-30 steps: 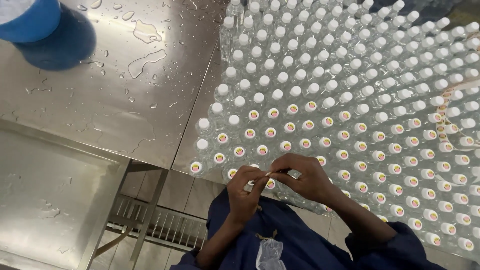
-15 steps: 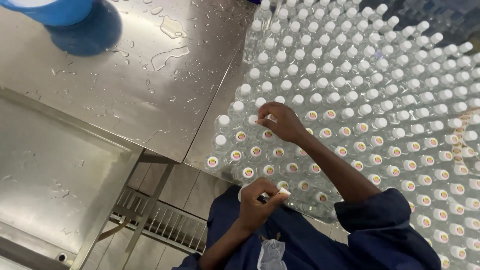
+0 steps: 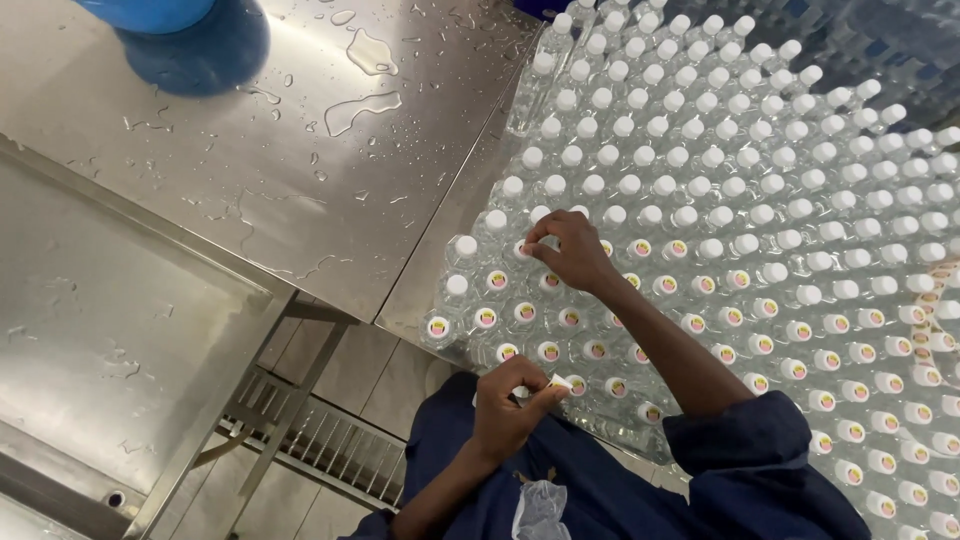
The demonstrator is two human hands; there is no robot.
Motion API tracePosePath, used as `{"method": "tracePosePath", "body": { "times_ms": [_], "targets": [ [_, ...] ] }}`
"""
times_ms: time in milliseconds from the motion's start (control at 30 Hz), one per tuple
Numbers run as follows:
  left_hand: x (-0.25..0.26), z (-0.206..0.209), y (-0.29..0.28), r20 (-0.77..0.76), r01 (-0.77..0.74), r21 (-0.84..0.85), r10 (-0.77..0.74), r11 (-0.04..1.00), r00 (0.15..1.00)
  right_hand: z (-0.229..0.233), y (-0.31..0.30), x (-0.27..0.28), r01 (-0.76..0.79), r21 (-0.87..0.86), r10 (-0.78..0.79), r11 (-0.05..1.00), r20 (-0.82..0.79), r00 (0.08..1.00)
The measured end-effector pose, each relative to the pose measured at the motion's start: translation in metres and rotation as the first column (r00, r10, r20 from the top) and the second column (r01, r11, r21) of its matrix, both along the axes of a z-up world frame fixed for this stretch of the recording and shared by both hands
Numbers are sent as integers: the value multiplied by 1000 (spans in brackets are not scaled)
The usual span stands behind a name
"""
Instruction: Manually applying small circular stickers to the caps of plastic water bottles arranged in a large grid on a production table.
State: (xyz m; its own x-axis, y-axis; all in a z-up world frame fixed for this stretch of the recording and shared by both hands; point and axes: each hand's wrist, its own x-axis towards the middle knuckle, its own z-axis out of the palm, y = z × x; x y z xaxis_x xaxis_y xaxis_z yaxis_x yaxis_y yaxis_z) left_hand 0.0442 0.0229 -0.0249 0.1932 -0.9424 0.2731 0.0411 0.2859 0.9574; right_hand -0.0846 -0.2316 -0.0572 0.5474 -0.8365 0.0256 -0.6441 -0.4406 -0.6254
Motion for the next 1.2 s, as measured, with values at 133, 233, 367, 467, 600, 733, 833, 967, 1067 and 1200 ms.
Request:
{"method": "tracePosePath", "body": {
  "times_ms": [133,233,367,467,600,733,833,967,1067,1200],
  "targets": [
    [-1,1,-2,15,26,13,-26,1000,1000,7,8,7,43,-23,-43,999,33,999],
    [-3,2,-4,1,30,5,-30,1000,1000,14,19,14,119,54,-123,991,88,988],
    [-6,5,-7,-5,48,24,-48,999,999,-5,25,22,197,-26,-195,980,64,979],
    [-9,5,-7,-9,60,24,-60,998,998,-18,23,25,236,-145,-219,961,127,967],
    [-15,7,-7,-45,92,33,-90,995,995,-23,9,24,233,-243,-187,942,196,962],
    [-14,13,-11,-63,90,14,-89,996,994,25,35,-2,194,-286,-149,939,171,974],
    [-15,15,-19,-64,-58,26,60,998,996,94,86,-30,113,92,-132,989,227,965],
    [-20,14,-28,-158,-56,1,55,998,986,147,148,-57,-156,274,90,949,238,967],
    [-28,9,-31,-215,-2,-33,-5,999,977,141,164,-68,-117,233,39,965,316,948],
    [-33,15,-29,-234,138,44,-124,989,964,130,171,-80,-27,194,-55,981,401,914]
  ]
}}
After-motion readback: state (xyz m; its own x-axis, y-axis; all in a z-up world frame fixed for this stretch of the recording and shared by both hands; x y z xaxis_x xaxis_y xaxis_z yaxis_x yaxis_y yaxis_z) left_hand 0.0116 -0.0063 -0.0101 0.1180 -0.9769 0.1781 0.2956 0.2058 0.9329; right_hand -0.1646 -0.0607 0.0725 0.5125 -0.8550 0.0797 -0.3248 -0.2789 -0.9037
